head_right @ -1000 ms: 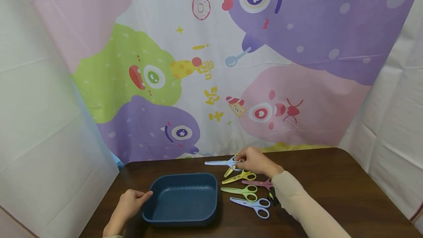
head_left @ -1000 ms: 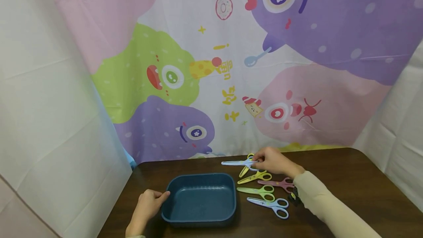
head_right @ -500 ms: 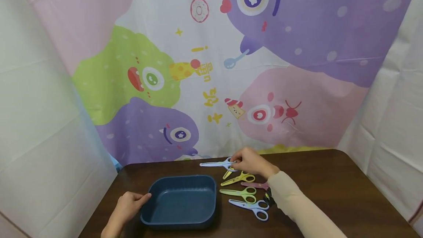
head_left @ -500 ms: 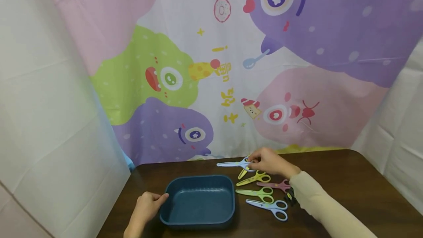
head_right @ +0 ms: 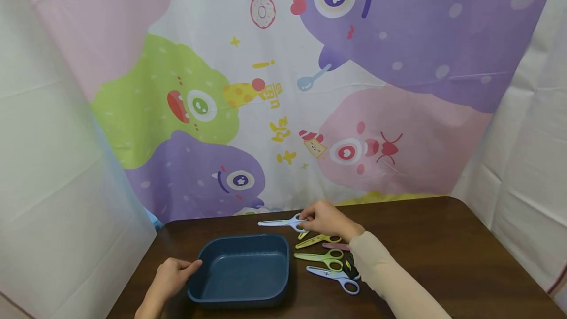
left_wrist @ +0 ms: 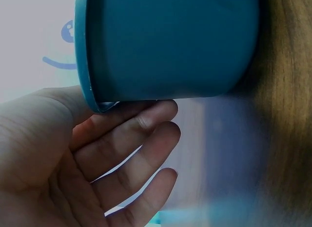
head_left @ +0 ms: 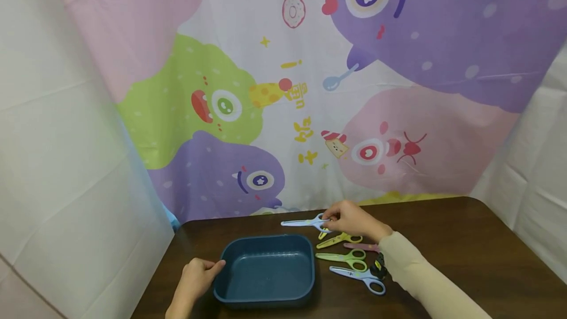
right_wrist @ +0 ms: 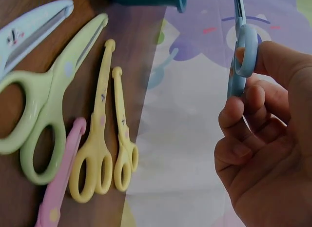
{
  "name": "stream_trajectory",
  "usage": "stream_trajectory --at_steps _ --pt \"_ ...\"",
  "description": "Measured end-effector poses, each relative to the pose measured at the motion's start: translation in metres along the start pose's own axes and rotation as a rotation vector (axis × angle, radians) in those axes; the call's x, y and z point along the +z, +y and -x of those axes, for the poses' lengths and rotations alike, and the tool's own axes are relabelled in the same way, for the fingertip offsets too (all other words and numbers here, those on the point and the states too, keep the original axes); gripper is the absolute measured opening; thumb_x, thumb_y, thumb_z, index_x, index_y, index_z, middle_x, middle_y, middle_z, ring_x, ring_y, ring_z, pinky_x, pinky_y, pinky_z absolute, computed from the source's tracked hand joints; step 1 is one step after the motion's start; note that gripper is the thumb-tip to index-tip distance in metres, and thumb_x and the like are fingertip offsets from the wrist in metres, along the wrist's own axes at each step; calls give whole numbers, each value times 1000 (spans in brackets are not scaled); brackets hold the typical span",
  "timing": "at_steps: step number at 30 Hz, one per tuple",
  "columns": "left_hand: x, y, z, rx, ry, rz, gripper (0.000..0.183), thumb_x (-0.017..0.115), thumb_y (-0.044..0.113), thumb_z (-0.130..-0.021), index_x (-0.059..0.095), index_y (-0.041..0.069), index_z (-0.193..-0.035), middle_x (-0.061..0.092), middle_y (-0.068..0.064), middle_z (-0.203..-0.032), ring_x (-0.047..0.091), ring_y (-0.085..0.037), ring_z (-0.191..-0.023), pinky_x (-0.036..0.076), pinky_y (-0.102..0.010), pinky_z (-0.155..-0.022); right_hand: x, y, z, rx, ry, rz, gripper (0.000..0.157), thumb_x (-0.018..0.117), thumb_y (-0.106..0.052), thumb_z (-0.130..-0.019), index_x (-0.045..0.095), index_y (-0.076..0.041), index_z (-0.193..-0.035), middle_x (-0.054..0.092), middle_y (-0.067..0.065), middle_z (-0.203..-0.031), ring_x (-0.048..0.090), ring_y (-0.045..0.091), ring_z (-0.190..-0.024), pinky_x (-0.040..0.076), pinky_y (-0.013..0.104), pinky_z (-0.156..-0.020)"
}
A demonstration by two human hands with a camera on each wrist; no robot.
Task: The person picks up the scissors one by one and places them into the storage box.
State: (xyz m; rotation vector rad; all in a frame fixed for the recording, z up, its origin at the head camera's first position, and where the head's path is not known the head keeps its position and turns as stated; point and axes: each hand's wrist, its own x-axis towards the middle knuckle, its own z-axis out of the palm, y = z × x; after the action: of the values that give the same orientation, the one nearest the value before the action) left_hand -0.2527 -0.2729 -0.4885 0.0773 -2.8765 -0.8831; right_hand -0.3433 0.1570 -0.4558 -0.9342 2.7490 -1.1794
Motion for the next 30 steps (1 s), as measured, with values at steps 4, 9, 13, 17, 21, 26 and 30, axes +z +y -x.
stream_trajectory --at_steps 4,9,13,17,21,26,30 --pt "-1 0 0 -3 2 5 37 74 31 -94 79 8 -66 64 3 -57 51 -13 -63 44 -33 -61 4 -4 -3 -21 4 -19 14 75 -22 -93 81 -12 -102 57 -9 -73 49 6 -67 46 27 -68" --pt "-1 1 0 -4 1 12 38 74 30 -95 78 9 -63 59 6 -54 49 -12 -62 43 -31 -59 10 -8 -6 -42 -2 -33 10 76 -21 -93 81 -14 -98 56 -9 -71 49 6 -66 47 27 -70" --pt "0 0 0 -10 -4 16 42 73 30 -95 75 8 -59 49 8 -51 45 -12 -59 39 -30 -57 15 -10 -9 -43 -10 -38 12 76 -24 -94 81 -15 -99 48 -8 -64 45 6 -61 44 27 -66" --pt "0 -2 0 -12 -6 16 41 73 31 -95 76 9 -61 53 8 -52 48 -12 -61 41 -30 -58 19 -12 -12 -41 -12 -43 12 76 -26 -94 81 -16 -99 48 -9 -63 45 5 -60 44 26 -64" --pt "0 -3 0 -16 -9 7 39 73 32 -95 78 8 -64 62 4 -57 54 -12 -64 46 -33 -61 22 -16 -15 -49 -16 -49 12 76 -22 -93 82 -15 -100 50 -9 -64 46 5 -62 44 26 -66" --pt "0 -3 0 -15 -16 13 36 73 32 -95 80 8 -69 70 -1 -65 57 -12 -67 48 -35 -63 25 -22 -17 -36 -22 -37 13 74 -18 -93 81 -13 -102 50 -9 -64 45 5 -62 44 25 -65" --pt "-1 -1 -1 -23 -21 27 35 74 32 -94 81 7 -71 69 -2 -65 55 -13 -67 46 -33 -61 27 -26 -19 -52 -27 -47 13 75 -18 -92 81 -12 -102 51 -8 -66 45 6 -61 43 25 -63"
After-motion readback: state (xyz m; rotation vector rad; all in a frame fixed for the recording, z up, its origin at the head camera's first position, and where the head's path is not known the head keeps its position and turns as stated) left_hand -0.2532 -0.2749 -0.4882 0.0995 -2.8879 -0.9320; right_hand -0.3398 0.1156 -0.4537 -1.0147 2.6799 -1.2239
